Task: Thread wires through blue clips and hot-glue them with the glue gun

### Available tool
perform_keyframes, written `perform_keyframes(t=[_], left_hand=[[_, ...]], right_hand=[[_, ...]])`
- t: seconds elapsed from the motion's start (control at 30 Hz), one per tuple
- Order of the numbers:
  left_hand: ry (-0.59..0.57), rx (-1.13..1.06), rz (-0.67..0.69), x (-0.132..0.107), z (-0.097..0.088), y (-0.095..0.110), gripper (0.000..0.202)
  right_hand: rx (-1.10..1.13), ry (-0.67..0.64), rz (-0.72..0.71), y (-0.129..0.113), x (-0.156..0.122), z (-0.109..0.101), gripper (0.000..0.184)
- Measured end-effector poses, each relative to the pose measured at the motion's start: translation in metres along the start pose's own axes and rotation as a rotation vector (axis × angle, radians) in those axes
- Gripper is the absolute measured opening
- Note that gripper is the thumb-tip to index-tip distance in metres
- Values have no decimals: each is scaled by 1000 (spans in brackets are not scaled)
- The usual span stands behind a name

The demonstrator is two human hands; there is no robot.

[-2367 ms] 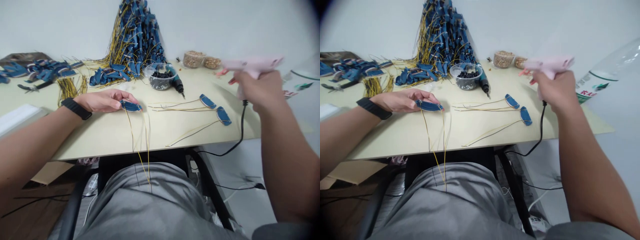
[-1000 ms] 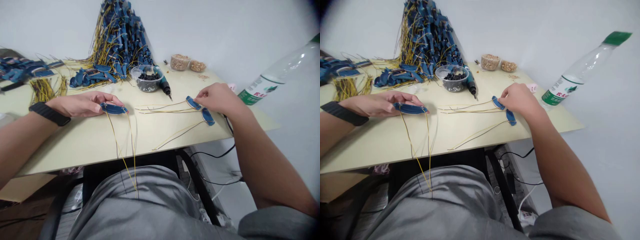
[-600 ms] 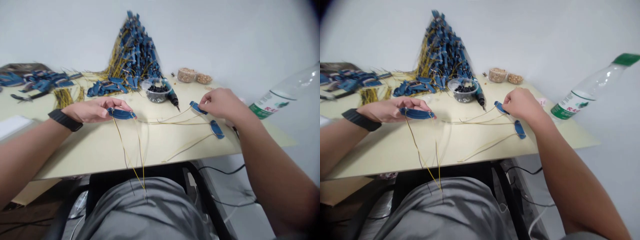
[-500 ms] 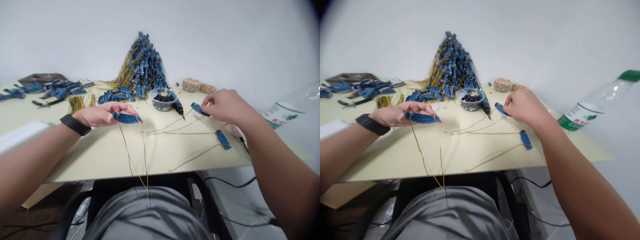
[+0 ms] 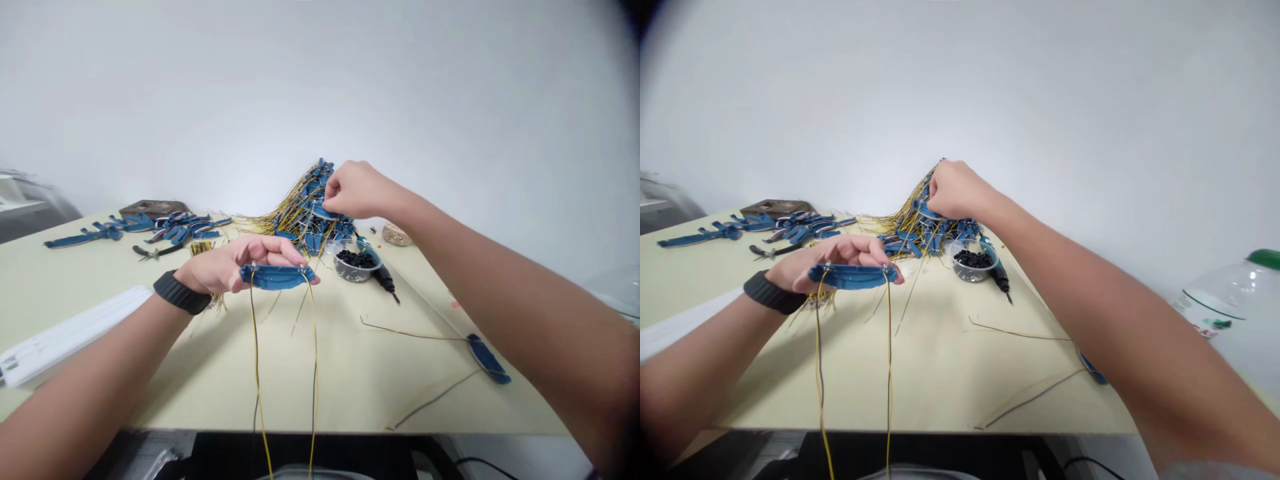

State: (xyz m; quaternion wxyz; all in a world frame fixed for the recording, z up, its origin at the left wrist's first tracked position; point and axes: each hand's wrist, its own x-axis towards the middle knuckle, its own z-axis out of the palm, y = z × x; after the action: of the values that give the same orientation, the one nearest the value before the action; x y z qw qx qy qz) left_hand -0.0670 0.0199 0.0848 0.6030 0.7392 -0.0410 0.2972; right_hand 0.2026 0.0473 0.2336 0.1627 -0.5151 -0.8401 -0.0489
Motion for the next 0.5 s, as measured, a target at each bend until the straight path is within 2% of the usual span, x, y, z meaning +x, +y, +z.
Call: perform_keyframes(t=[0.07,0.13,0.17,0.23,0.3,0.4,0.5], left_hand=[[7,22,64,-2,-2,-1,74],[57,19,106,-4,-4,-4,77],[92,3,100,-5,-5,-7,78],[139,-29,64,-8,-7,-14,77],[151,-58,17,-11,-10,-23,75],[145,-104,-65,-14,-16,-36,68],[146,-117,-129,-15,-22,-47,69]], right_hand=[[-1,28,-18,-5,40,-5,14],[3,31,25,-1,87,-12,11],[0,18,88,5,110,-15,11],[-24,95,231,22,152,-21,13],[-8,116,353,42,181,-22,12],[27,155,430,70,191,-15,25],[8,232,439,89,169,-2,30]])
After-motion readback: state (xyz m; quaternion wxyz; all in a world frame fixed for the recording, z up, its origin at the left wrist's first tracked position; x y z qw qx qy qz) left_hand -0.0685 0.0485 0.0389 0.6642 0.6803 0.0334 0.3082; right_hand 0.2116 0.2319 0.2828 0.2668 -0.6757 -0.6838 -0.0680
